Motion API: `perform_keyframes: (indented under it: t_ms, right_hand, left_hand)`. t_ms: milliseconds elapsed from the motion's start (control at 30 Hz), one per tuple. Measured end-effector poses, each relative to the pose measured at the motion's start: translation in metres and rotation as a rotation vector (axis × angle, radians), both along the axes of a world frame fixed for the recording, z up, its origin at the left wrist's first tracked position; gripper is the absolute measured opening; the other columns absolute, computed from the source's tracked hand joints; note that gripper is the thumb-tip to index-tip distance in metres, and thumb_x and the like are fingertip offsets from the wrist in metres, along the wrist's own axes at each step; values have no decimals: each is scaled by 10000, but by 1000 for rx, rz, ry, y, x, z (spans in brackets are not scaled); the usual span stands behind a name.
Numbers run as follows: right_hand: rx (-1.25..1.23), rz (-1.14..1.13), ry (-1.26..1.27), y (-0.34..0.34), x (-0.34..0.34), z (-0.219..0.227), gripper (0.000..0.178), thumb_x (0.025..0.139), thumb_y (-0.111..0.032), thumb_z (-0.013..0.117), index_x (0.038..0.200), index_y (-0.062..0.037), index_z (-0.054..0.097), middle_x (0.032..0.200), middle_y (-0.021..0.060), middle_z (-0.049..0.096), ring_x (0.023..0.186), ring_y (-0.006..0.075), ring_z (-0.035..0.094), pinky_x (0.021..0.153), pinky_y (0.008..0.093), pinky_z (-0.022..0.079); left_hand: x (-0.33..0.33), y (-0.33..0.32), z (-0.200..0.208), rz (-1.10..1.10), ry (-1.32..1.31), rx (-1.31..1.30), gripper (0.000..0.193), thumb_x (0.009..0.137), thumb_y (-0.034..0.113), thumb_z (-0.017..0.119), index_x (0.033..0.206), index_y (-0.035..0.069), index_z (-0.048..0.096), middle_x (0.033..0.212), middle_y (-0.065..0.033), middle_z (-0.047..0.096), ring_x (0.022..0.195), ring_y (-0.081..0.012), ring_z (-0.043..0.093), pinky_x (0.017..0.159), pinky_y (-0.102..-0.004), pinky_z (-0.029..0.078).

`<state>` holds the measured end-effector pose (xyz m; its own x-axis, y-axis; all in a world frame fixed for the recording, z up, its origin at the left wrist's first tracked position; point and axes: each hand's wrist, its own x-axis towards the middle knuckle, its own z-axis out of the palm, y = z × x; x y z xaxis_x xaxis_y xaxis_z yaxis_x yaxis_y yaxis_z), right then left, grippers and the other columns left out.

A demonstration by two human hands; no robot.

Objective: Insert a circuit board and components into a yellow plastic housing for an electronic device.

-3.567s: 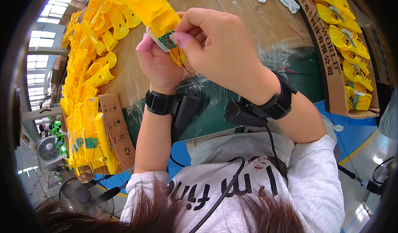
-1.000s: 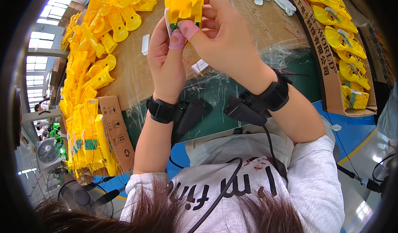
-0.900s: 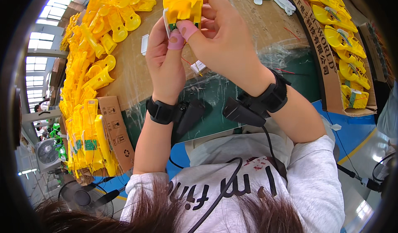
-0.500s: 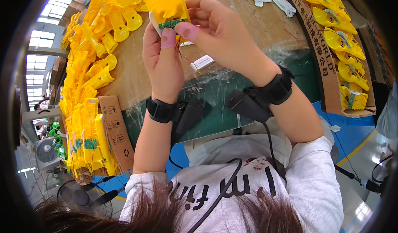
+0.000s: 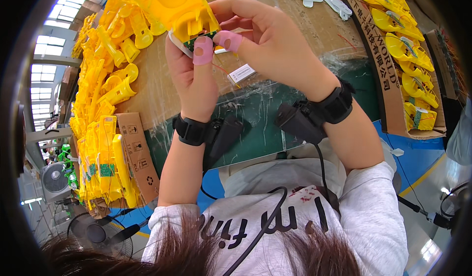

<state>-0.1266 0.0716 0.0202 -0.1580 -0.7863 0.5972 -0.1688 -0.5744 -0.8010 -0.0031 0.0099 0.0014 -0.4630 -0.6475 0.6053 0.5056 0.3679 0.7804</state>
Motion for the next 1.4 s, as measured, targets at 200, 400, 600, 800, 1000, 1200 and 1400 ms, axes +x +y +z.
perform_keyframes:
  t_ms: [200, 400, 600, 800, 1000, 1200, 1400]
  right_hand:
    - [16, -87, -3, 0, 8, -2, 349, 790, -2, 560, 1133, -42, 513, 996, 71, 591, 907, 129, 573, 819, 257, 460]
    - [7, -128, -14, 0, 12, -3, 348, 785, 9, 557, 1125, -55, 521, 973, 70, 597, 897, 135, 576, 804, 260, 467]
    - [50, -117, -57, -4, 8, -6, 333, 786, 14, 554, 1114, -31, 519, 962, 78, 597, 896, 138, 575, 790, 261, 476]
    - [126, 5, -298, -6, -6, -4, 337, 823, -56, 560, 1135, 35, 472, 1004, 90, 574, 929, 138, 565, 800, 263, 474]
    - [152, 117, -417, -1, -2, 3, 371, 842, -133, 568, 1153, 29, 448, 1059, 84, 546, 954, 141, 556, 812, 274, 472]
    - [126, 173, -445, -4, -2, -3, 393, 837, -158, 583, 1165, 10, 447, 1071, 82, 544, 974, 143, 548, 823, 285, 467]
    - [247, 265, -431, 0, -21, 5, 410, 837, -200, 589, 1167, -2, 448, 1072, 78, 549, 968, 131, 554, 840, 282, 463]
  left_hand:
    - [0, 2, -1, 71, -25, -42, 325, 894, 167, 476, 1181, 47, 382, 1095, -31, 484, 992, -86, 458, 862, -241, 372]
    - [0, 2, -1, 63, -20, -55, 329, 897, 184, 477, 1178, 40, 385, 1100, -35, 485, 1002, -97, 460, 868, -253, 375]
    - [-1, -1, -2, 32, -63, 1, 340, 897, 177, 477, 1189, 29, 388, 1116, -44, 488, 1017, -107, 466, 887, -272, 376]
    - [-8, 1, 2, 1, -8, 91, 365, 872, 135, 516, 1195, 5, 405, 1129, -74, 512, 1012, -134, 497, 875, -280, 405]
    - [-2, -5, -1, 196, 16, 89, 344, 836, 100, 571, 1147, -8, 471, 1049, -82, 569, 950, -146, 545, 823, -265, 446]
    - [0, -9, -3, 221, 30, 51, 265, 826, 125, 597, 1042, -25, 559, 1051, -85, 567, 941, -134, 542, 816, -246, 442]
    - [5, -17, 12, -2, 50, 209, 372, 861, 241, 547, 1127, -15, 502, 1108, -119, 519, 979, -191, 536, 829, -300, 453]
